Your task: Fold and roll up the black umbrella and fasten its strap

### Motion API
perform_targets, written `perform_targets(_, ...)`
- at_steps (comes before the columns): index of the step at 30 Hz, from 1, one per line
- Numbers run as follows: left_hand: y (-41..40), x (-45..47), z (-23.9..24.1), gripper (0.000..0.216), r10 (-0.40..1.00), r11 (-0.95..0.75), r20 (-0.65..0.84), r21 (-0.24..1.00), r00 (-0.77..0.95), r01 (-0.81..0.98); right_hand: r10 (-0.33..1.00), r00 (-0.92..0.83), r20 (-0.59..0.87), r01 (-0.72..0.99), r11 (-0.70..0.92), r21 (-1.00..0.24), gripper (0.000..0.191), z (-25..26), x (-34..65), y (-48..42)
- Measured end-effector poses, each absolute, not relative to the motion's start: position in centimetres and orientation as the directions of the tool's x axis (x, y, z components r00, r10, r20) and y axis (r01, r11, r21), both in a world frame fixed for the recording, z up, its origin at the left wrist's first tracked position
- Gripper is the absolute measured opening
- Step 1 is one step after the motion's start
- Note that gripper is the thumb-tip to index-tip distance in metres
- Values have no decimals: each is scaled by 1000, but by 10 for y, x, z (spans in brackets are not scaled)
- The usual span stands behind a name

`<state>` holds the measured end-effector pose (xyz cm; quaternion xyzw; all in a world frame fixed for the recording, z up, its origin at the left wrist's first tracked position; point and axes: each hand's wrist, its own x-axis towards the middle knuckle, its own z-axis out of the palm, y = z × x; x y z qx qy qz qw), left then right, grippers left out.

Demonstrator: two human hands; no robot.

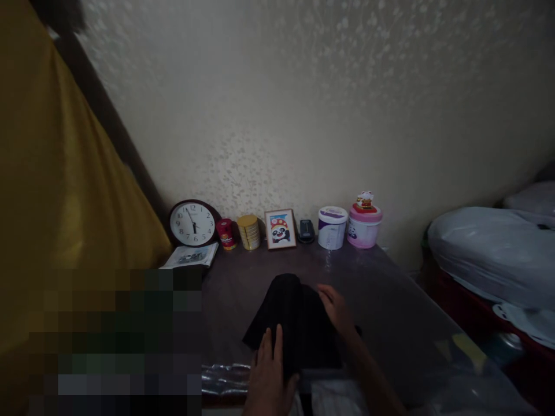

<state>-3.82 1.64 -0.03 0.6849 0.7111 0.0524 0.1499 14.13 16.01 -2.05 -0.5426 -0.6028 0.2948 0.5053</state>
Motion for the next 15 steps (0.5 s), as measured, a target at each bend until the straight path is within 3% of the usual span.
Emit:
perform_targets(4,13,-37,19,84,979,116,-191,215,-75,970,974,95,207,269,175,-947,23,-24,155,126)
perform_targets(7,12,-33,23,82,969,163,-215,197,-120,967,987,84,137,129,125,-984,30,-22,154,107)
perform_targets(11,12,-32,10,87,965,200,-240,418,-104,886,994,-104,-17,-62,-23,-998,40,-14,149,78)
perform_targets(15,15,-43,1,89,989,131,-138,624,-57,771,865,-466,-185,-18,-219,-976,32,-14,137,38)
